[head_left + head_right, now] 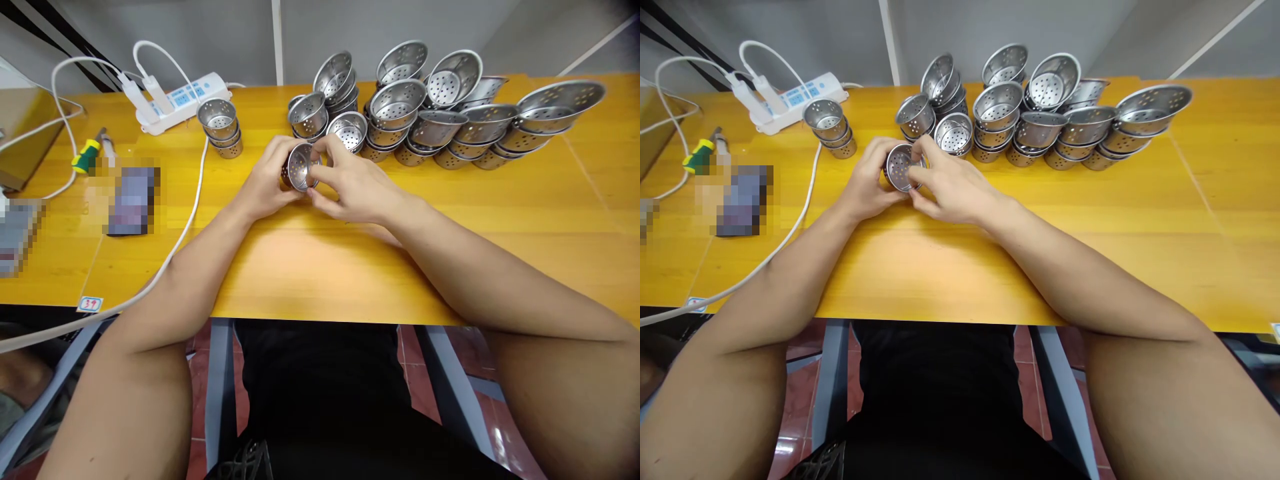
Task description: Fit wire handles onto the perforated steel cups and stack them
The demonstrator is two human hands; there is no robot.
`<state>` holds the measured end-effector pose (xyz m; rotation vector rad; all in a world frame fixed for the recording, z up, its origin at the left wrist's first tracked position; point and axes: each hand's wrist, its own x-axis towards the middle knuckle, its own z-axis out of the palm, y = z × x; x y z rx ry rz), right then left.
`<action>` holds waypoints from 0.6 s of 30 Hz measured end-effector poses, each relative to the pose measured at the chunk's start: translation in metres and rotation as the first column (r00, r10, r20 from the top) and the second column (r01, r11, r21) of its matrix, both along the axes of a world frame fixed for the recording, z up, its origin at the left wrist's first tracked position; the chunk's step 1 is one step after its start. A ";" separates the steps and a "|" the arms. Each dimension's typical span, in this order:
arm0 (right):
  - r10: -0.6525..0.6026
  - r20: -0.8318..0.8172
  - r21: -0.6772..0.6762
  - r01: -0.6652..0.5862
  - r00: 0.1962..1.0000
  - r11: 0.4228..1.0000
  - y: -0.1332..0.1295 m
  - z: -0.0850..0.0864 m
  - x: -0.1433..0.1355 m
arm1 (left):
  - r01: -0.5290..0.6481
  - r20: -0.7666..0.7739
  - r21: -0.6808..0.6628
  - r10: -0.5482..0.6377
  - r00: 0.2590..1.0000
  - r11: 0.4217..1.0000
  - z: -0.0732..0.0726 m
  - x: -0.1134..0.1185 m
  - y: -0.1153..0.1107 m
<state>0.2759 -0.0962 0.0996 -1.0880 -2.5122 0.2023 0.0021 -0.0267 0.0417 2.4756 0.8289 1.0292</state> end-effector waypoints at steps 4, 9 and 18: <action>-0.014 -0.094 0.020 0.016 0.995 1.000 0.005 -0.006 -0.001 | -0.037 0.002 -0.019 0.037 0.999 0.999 0.000 -0.001 0.003; -0.015 -0.146 -0.009 0.013 0.989 1.000 0.010 -0.012 -0.002 | -0.055 -0.002 -0.044 0.055 0.998 0.998 0.001 0.001 0.003; -0.019 -0.158 -0.061 0.009 0.987 0.998 0.012 -0.009 0.002 | -0.031 -0.009 -0.055 0.031 0.999 0.998 0.007 0.000 0.000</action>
